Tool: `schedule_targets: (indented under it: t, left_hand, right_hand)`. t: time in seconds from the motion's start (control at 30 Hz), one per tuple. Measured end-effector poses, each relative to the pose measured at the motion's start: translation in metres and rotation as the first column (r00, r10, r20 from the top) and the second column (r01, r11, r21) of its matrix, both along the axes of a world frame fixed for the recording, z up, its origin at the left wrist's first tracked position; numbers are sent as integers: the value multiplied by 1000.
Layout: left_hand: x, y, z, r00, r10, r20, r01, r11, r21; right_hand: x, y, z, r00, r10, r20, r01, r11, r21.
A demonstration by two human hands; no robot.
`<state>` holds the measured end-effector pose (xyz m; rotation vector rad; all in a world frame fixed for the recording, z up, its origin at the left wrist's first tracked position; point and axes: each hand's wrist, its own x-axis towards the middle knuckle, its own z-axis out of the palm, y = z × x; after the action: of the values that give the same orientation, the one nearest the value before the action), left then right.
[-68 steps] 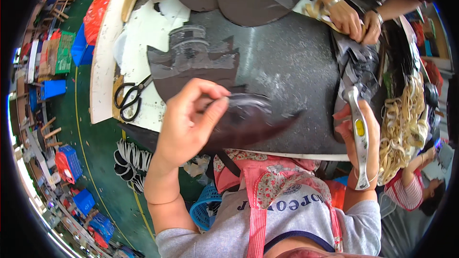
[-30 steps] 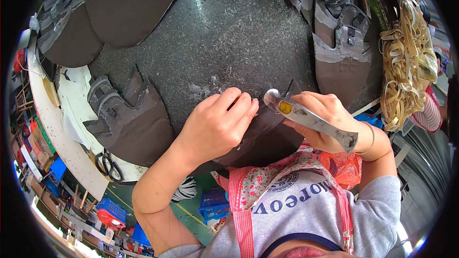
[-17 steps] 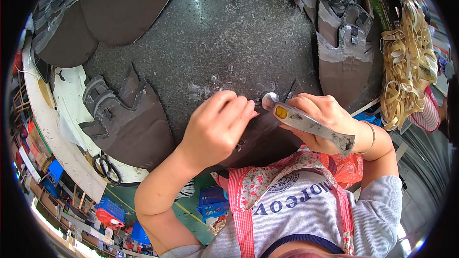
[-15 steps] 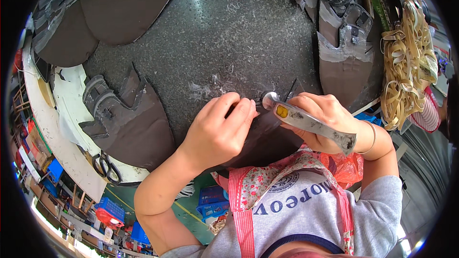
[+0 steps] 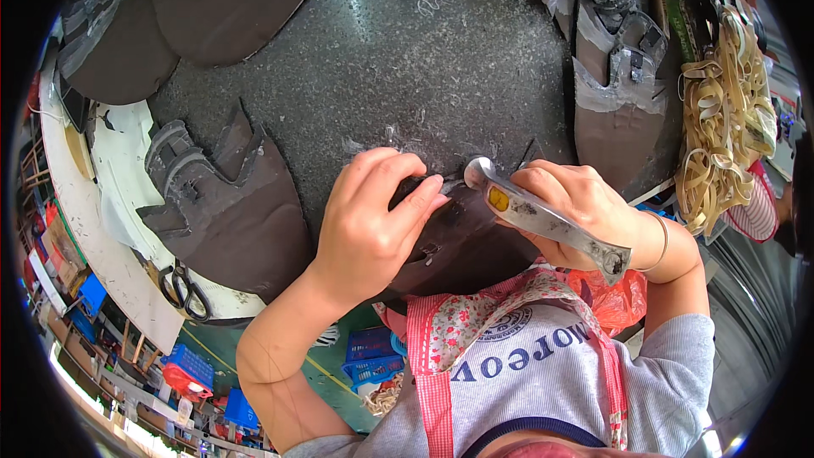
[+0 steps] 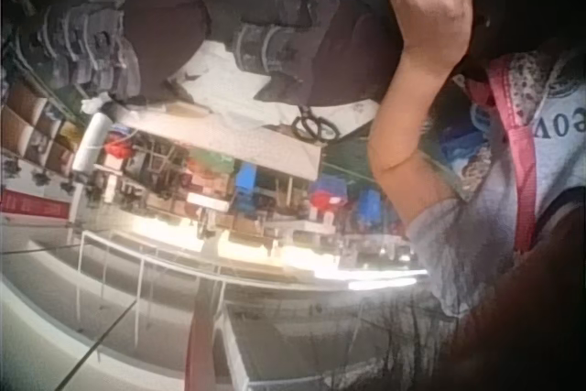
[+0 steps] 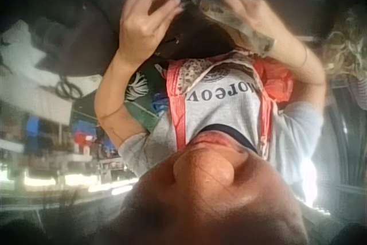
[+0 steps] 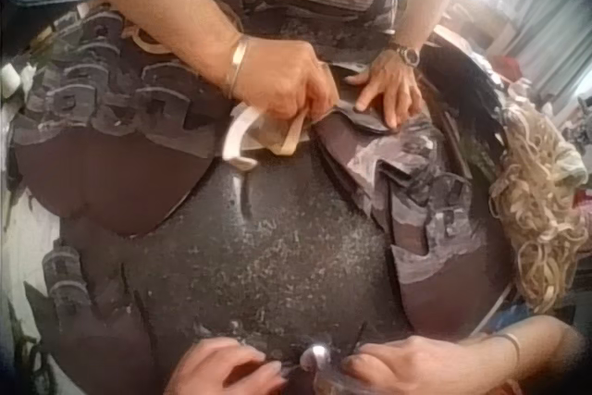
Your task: The person flattens and shapes shoe upper pieces by folding edges and tapping them with a metal hammer on a work surface, working through multiple pieces.
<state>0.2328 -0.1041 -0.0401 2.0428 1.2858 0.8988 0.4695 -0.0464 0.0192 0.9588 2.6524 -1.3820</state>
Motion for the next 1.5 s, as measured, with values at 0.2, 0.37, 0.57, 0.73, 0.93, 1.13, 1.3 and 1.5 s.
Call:
schedule_targets:
  t: [0.2,0.37,0.57,0.73,0.93,1.13,1.3,1.5]
  left_hand:
    - [1,-5,-5,999,-33,7,32,999,28]
    - [7,-13,4,1000,-1,-12,0,996,-92]
    - [5,-12,0,997,-48,-59,50,998,40]
    - [14,-15,7,964,-53,-261,105,976,189]
    - [11,-17,11,986,2,-167,4,999,35]
    - [3,-27,3,998,49,33,-47,996,-75]
    - [10,-31,4,978,24,-207,18,980,198]
    - [13,-36,5,971,56,-231,-20,988,156]
  right_hand:
    - [-2,1,0,999,-13,-41,15,999,47]
    - [-1,2,0,999,12,-30,-10,998,59]
    - [-3,2,1,1000,9,-14,-9,998,66]
    - [-3,6,3,998,67,-6,-67,995,71]
    - [-12,10,5,984,165,61,-166,986,2]
    - [-11,10,3,984,170,55,-172,985,30]
    - [-14,14,7,979,188,74,-190,981,27]
    - [-20,14,3,965,255,67,-254,967,-19]
